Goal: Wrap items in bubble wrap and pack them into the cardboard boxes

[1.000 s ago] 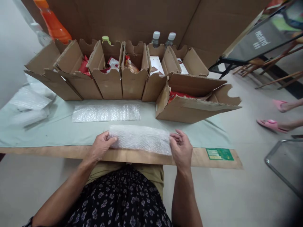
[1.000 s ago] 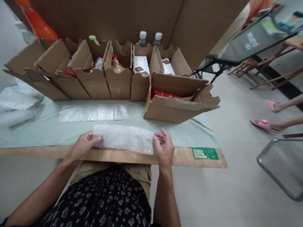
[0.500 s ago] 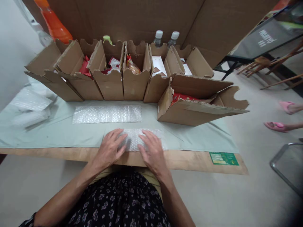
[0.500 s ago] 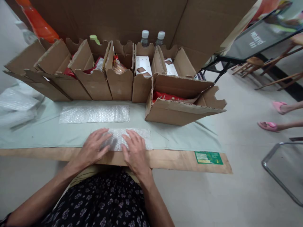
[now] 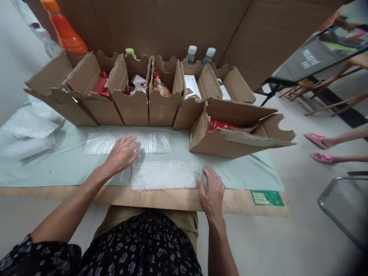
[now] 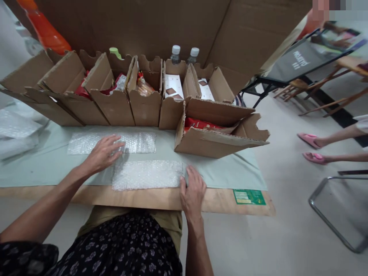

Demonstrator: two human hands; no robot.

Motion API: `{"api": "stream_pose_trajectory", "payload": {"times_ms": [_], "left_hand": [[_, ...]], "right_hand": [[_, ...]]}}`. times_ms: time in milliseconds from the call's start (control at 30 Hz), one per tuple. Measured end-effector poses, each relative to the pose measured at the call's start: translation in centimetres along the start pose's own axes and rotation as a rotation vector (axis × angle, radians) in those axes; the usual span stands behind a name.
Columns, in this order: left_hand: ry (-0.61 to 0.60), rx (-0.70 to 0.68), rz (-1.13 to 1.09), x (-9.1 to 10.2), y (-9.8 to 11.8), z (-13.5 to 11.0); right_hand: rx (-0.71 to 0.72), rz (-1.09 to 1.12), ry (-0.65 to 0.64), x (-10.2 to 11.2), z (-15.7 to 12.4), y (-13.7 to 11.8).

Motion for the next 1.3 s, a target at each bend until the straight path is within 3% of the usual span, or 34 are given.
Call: {"api": "stream_pose_trajectory", "payload": {"times_ms": [100, 167, 233, 367, 500, 633, 767, 933, 1033, 1133, 1300], "left_hand": [[-0.163, -0.025, 0.004, -1.5, -1.9, 1.4], [-0.172, 0.01, 0.025, -1.3, -3.4, 1.7], [-0.105, 0.038, 0.032, -0.1, -4.0, 1.4], [0.039, -0.003, -0.024, 1.6, -1.1, -0.9], [-0.001, 0.041, -0.037, -0.3, 2.5, -3.6], [0.042, 0.145, -0.111, -1.0, 3.9, -4.9], [-0.026, 0.291, -0.374, -0.7, 4.8, -7.0], [-0.135, 0.489, -0.747, -1.1, 7.0, -11.0], [-0.173, 0.566, -0.96, -1.9, 8.3, -12.1], [-0.214, 0.63, -1.127, -2.5, 8.7, -12.3], [-0.322, 0.618, -1.39, -2.3, 10.0, -11.9]], "right_hand": [[0.003, 0.003, -0.002, -0.6, -0.3, -0.2], [0.008, 0.014, -0.004, -0.4, -0.5, -0.1], [0.009, 0.025, -0.016, -0.1, -0.4, -0.1], [0.034, 0.045, -0.047, 0.3, 1.2, -1.2], [0.104, -0.023, -0.104, -0.8, 3.4, -2.9], [0.146, -0.005, -0.135, -1.4, 3.6, -3.9], [0.161, 0.055, -0.106, -0.2, 3.5, -5.4], [0.289, 0.019, -0.15, -1.2, 7.0, -11.2], [0.365, 0.049, -0.168, -1.5, 8.4, -13.9], [0.439, 0.184, -0.217, 0.2, 6.3, -13.8], [0.516, 0.315, -0.602, 2.5, -2.9, -11.7]]}}
Point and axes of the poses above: each hand's wrist, its own z-axis towards the middle knuckle, its own x-axis out of the back of the hand, y = z × x, the point moved 9 cm from there along z, towards the middle knuckle, and after that the axes turned 5 degrees about -z, right-handed, at the moved point
